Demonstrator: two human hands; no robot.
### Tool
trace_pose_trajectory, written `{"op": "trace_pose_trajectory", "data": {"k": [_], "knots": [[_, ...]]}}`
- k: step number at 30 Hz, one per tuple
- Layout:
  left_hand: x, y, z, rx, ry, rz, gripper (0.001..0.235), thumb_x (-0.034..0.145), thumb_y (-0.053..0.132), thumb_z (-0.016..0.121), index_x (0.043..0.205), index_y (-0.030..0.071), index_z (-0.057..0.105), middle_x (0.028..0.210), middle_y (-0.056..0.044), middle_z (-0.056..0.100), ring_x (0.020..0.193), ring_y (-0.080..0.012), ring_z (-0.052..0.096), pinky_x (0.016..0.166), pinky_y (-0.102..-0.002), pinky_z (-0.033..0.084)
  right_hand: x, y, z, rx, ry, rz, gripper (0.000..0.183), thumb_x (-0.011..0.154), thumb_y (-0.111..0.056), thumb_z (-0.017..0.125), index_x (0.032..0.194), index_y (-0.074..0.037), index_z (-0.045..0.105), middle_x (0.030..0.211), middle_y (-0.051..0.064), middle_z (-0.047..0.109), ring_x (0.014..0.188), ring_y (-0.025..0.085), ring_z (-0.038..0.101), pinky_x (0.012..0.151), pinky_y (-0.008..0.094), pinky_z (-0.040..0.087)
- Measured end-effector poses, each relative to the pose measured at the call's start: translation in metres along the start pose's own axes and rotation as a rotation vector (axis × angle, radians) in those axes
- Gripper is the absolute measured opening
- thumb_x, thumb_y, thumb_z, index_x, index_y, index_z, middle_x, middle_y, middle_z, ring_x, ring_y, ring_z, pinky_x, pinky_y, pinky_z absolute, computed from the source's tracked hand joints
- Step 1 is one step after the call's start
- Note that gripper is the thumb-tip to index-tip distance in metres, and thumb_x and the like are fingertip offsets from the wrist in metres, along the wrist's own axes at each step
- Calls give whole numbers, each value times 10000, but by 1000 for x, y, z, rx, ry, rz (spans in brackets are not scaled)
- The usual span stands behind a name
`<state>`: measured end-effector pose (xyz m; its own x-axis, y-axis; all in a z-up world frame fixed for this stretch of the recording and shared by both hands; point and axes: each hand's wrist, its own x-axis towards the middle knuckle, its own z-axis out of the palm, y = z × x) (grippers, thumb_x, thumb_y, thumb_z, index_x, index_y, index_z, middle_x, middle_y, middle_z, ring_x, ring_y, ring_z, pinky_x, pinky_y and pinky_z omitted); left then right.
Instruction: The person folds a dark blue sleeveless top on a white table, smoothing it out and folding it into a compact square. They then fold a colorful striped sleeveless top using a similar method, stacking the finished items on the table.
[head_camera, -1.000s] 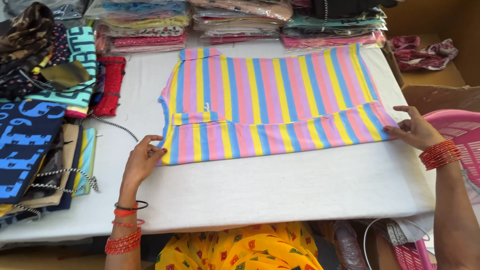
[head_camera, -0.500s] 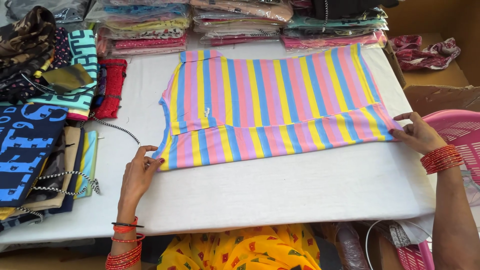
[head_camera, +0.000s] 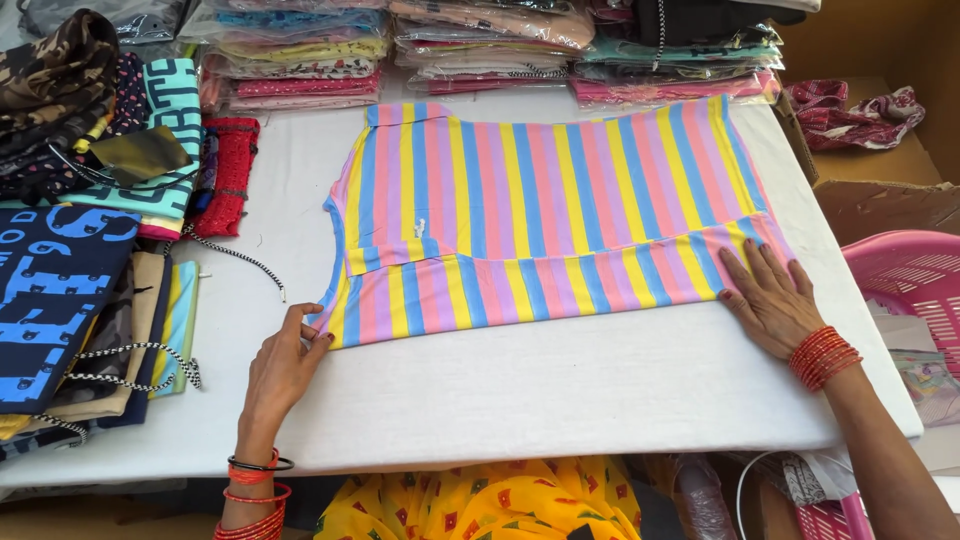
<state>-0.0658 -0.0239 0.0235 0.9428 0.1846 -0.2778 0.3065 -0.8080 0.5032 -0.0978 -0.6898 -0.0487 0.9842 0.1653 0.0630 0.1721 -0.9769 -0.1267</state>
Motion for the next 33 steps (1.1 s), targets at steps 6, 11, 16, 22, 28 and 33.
{"op": "trace_pose_trajectory", "data": {"k": [6, 11, 16, 22, 28, 33], "knots": [[-1, 20, 22, 321, 463, 538, 486, 826, 182, 731, 1290, 100, 614, 1120, -123, 711, 993, -316, 653, 857, -445, 506, 11, -11, 5, -121, -19, 99, 698, 987, -639, 190, 1613, -333, 146, 1685, 87, 95, 1546, 270, 66, 1221, 542, -43], [27, 49, 67, 264, 96, 880, 625, 977, 451, 550, 1506, 134, 445, 1593, -161, 379, 1480, -343, 308, 1197, -522, 201, 42, -43, 18, -100, 75, -156, 699, 988, -629, 181, 1614, -322, 123, 1697, 89, 76, 1540, 279, 53, 1213, 552, -34], [29, 44, 69, 496, 44, 839, 699, 953, 623, 398, 1553, 267, 351, 1639, -127, 227, 1505, -397, 136, 1155, -630, 45, 42, -35, -2, -106, -14, -92, 678, 988, -616, 171, 1608, -350, 108, 1695, 58, 61, 1543, 266, 35, 1216, 544, -8], [54, 40, 49, 343, 78, 717, 484, 998, 471, 482, 1407, 227, 565, 1484, -72, 517, 1414, -310, 404, 1158, -593, 238, 33, 6, 6, -149, -23, 177, 667, 991, -614, 188, 1607, -360, 163, 1685, 69, 116, 1541, 262, 83, 1209, 559, 21], [116, 65, 40, 169, 154, 741, 397, 953, 258, 677, 1327, 131, 634, 1330, -84, 620, 1279, -265, 537, 1130, -538, 310, 38, -3, 13, -110, 160, 170, 645, 1033, -596, 227, 1606, -305, 266, 1668, 115, 233, 1537, 288, 184, 1223, 542, 30], [127, 87, 41, 277, -8, 640, 422, 840, 270, 779, 1233, 173, 661, 1264, -63, 572, 1227, -260, 518, 1094, -564, 256, 32, 12, 16, -72, 218, 237, 615, 1050, -561, 261, 1596, -286, 326, 1647, 125, 300, 1515, 276, 257, 1230, 506, 60]]}}
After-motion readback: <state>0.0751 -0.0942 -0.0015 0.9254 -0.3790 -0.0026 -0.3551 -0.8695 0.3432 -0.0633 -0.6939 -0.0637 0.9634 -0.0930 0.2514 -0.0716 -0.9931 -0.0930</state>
